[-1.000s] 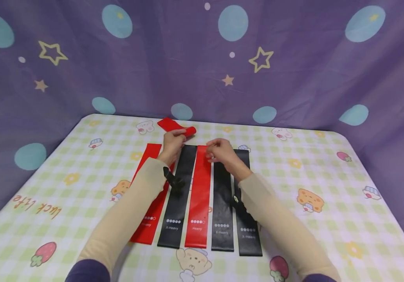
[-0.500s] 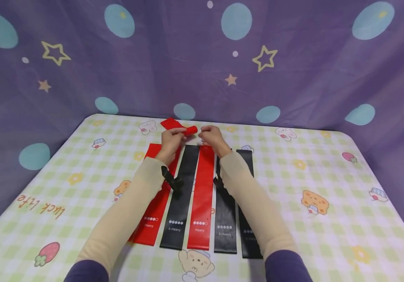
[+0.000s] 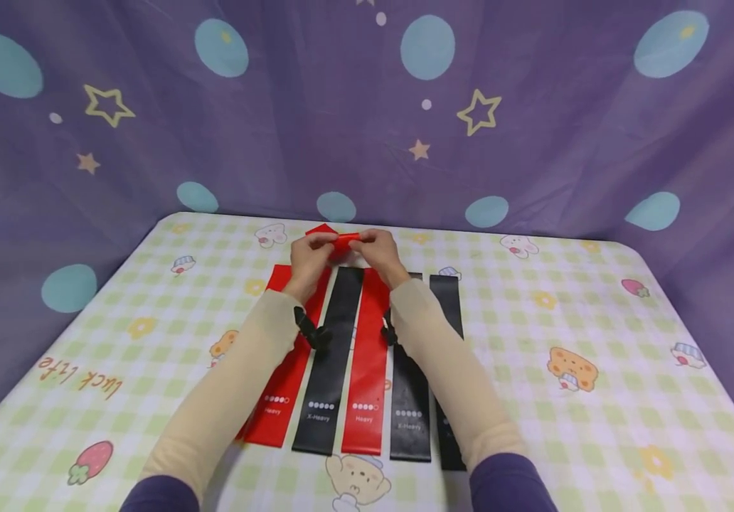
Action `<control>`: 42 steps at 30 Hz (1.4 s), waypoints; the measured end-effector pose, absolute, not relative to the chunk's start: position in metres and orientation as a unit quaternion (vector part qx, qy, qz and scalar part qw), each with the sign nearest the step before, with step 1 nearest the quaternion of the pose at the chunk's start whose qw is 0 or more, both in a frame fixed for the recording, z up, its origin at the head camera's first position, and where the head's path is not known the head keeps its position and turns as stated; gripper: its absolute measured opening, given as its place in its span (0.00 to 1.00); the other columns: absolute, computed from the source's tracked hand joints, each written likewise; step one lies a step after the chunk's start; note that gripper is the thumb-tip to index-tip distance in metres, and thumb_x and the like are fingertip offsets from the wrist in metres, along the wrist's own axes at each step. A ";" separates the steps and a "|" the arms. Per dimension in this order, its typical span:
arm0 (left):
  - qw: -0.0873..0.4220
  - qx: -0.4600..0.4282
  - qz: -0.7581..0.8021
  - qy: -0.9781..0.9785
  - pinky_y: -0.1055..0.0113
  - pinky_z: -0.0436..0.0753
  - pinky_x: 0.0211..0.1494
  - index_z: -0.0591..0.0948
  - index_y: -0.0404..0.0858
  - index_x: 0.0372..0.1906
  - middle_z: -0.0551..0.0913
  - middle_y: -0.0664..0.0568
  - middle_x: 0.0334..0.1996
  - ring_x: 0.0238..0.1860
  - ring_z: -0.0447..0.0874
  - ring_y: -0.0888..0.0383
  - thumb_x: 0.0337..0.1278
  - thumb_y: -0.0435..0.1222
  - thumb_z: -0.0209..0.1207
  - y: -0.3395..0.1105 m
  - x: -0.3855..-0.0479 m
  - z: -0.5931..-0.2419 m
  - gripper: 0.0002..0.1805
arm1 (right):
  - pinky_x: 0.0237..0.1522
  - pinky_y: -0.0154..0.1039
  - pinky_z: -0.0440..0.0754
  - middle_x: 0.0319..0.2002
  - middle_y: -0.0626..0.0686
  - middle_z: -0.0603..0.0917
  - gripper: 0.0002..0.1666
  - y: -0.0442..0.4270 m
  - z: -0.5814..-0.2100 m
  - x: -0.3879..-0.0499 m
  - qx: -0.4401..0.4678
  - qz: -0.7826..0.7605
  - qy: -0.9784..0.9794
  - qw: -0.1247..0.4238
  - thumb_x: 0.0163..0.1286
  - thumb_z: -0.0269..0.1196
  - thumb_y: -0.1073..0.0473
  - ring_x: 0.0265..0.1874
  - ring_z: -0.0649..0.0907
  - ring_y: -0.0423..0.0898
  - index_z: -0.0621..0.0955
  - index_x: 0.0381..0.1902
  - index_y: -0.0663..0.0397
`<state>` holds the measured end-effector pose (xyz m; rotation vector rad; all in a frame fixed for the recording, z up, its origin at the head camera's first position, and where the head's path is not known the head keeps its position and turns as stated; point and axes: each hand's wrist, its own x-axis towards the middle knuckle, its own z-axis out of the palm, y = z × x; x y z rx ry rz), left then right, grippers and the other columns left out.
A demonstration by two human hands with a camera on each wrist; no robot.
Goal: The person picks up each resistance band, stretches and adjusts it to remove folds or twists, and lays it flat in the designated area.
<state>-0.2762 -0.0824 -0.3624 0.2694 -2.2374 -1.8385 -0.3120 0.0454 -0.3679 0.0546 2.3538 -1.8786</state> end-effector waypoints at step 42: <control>0.152 0.028 -0.632 -0.760 0.70 0.79 0.41 0.71 0.30 0.52 0.84 0.34 0.43 0.40 0.82 0.47 0.60 0.29 0.56 -0.071 -0.273 -0.360 0.16 | 0.45 0.36 0.79 0.43 0.54 0.81 0.17 0.039 -0.335 -0.301 0.040 -0.738 0.673 0.036 0.66 0.60 0.64 0.35 0.78 0.39 0.77 0.51 0.64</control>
